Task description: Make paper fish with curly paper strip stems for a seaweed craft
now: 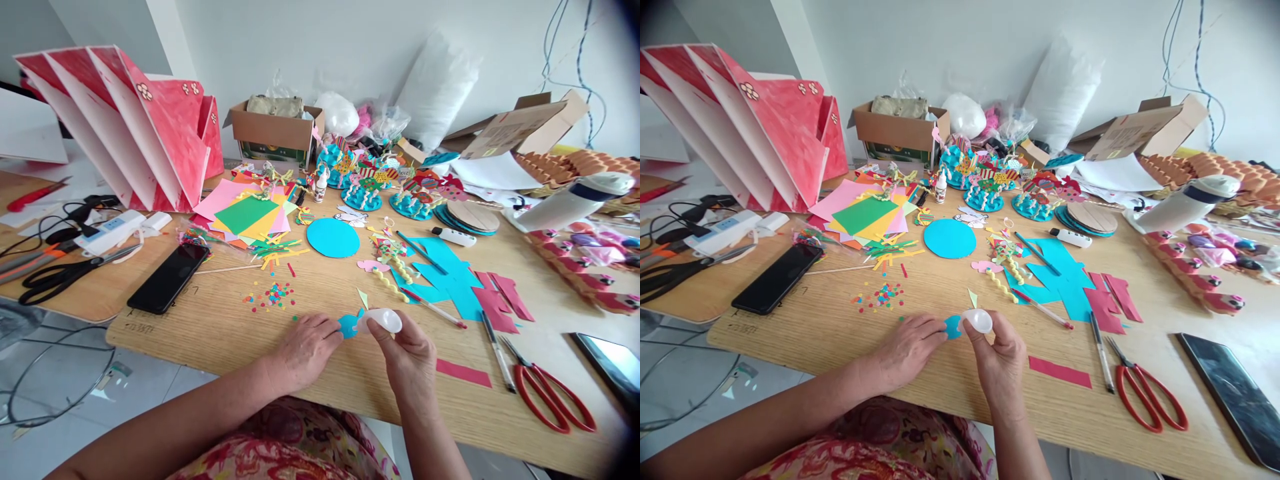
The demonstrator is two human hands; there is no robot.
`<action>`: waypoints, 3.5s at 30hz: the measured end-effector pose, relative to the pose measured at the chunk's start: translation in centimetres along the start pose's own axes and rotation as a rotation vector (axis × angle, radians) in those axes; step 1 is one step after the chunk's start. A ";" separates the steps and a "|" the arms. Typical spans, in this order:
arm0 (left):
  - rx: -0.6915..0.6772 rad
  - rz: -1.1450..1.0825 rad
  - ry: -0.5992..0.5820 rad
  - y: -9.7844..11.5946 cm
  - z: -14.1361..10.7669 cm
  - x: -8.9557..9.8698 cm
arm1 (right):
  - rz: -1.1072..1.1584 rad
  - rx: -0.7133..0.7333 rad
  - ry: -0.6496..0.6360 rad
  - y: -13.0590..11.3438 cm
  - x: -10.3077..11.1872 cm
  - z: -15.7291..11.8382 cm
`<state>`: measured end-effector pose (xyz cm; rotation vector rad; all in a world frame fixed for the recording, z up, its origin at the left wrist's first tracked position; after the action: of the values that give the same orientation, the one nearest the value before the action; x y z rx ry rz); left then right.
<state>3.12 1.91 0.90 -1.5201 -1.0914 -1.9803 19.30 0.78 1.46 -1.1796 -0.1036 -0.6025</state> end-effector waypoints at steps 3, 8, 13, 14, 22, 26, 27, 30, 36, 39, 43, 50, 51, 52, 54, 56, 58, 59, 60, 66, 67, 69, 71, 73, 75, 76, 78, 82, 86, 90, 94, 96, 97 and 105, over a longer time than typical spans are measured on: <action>0.002 0.000 0.004 0.0 0.0 -0.1 | 0.013 0.007 -0.031 -0.3 -0.3 -0.1; 0.003 0.001 0.020 0.0 -0.1 -0.2 | -0.051 0.022 -0.043 -0.7 0.0 -0.2; 0.002 0.001 0.022 -0.1 -0.1 -0.2 | -0.118 -0.057 -0.018 -0.4 0.3 -0.2; 0.002 0.001 0.023 -0.1 -0.1 -0.2 | -0.139 -0.072 -0.005 -0.4 0.4 -0.2; 0.020 0.001 -0.001 0.0 -0.1 -0.2 | 0.051 -0.062 -0.024 0.1 -0.1 -0.1; 0.012 0.000 -0.002 0.0 -0.1 -0.3 | 0.056 -0.040 -0.034 0.4 -0.2 -0.1; 0.012 0.000 0.000 0.0 -0.1 -0.3 | 0.043 -0.032 -0.035 0.4 -0.2 0.0; 0.017 -0.003 0.005 0.0 -0.1 -0.3 | 0.007 -0.004 -0.038 0.3 -0.2 0.0; 0.021 -0.010 -0.002 0.1 -0.1 -0.2 | -0.056 0.080 -0.035 -0.1 -0.4 0.4; 0.017 -0.004 0.003 0.1 0.0 -0.1 | -0.134 0.125 -0.029 -0.8 -0.6 0.9; 0.012 -0.002 0.004 0.0 0.0 -0.1 | -0.160 0.123 -0.053 -1.3 -0.6 1.2; 0.013 -0.015 -0.003 0.0 0.0 0.0 | 0.091 -0.129 0.025 1.1 0.2 0.4; 0.016 -0.016 -0.007 0.0 0.0 0.0 | 0.171 -0.169 0.047 1.4 0.2 0.3; 0.019 -0.017 -0.011 0.1 0.0 0.0 | 0.241 -0.208 0.069 1.5 0.3 0.2; 0.025 -0.015 -0.015 0.1 0.0 -0.1 | 0.341 -0.276 0.115 1.7 0.4 0.0; 0.025 -0.013 -0.014 0.1 0.0 -0.1 | 0.396 -0.320 0.156 1.7 0.6 -0.1; 0.023 -0.015 -0.010 0.1 0.0 0.0 | 0.433 -0.338 0.157 1.7 0.8 -0.3; 0.022 -0.017 -0.007 0.1 0.0 0.0 | 0.442 -0.342 0.143 1.7 0.8 -0.3; 0.023 -0.018 -0.007 0.1 0.0 0.0 | 0.444 -0.345 0.121 1.7 0.9 -0.4; 0.020 -0.026 -0.015 0.0 -0.1 0.0 | 0.461 -0.347 0.023 1.2 1.0 -0.3; 0.021 -0.026 -0.013 0.1 -0.1 -0.1 | 0.470 -0.346 0.004 1.2 1.0 -0.2; 0.020 -0.025 -0.011 0.1 -0.1 -0.1 | 0.477 -0.341 -0.050 1.2 1.1 -0.2; 0.019 -0.026 -0.013 0.1 -0.1 0.0 | 0.469 -0.336 -0.109 1.1 1.3 -0.1; 0.020 -0.026 -0.017 0.1 0.0 0.1 | 0.445 -0.344 -0.170 0.7 1.4 0.0; 0.021 -0.025 -0.017 0.1 0.0 0.2 | 0.431 -0.366 -0.198 0.3 1.5 0.2; 0.019 -0.026 -0.014 0.1 0.0 0.2 | 0.432 -0.378 -0.200 0.0 1.5 0.2; 0.013 -0.026 -0.010 0.2 0.0 0.2 | 0.435 -0.390 -0.202 -0.3 1.5 0.3; 0.010 -0.016 -0.011 0.1 -0.1 0.2 | 0.409 -0.350 -0.257 -0.1 1.4 0.5; 0.006 -0.008 -0.009 0.1 -0.1 0.1 | 0.354 -0.284 -0.272 0.6 1.5 0.7; 0.006 -0.019 -0.001 0.0 -0.1 0.0 | 0.334 -0.258 -0.260 0.8 1.6 0.7; 0.010 -0.016 0.001 0.1 -0.1 0.1 | 0.355 -0.271 -0.190 0.8 1.3 0.6; 0.006 -0.016 -0.001 0.1 -0.1 0.1 | 0.360 -0.269 -0.147 0.6 1.1 0.4; 0.004 -0.017 0.000 0.2 -0.1 0.1 | 0.364 -0.269 -0.122 0.5 1.0 0.4; 0.005 -0.026 0.001 0.1 -0.2 0.2 | 0.412 -0.275 -0.094 0.5 0.5 0.6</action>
<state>3.05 1.75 1.06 -1.5098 -1.1205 -1.9934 20.13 1.26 1.50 -1.4462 0.1464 -0.2000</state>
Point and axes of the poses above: each hand's wrist, its own z-axis towards the middle knuckle, its own x-axis out of the back of the hand, y = z × x, the point moved 3 cm from there along z, towards the middle knuckle, and after that the axes turned 11 degrees about x, right-handed, at the moved point
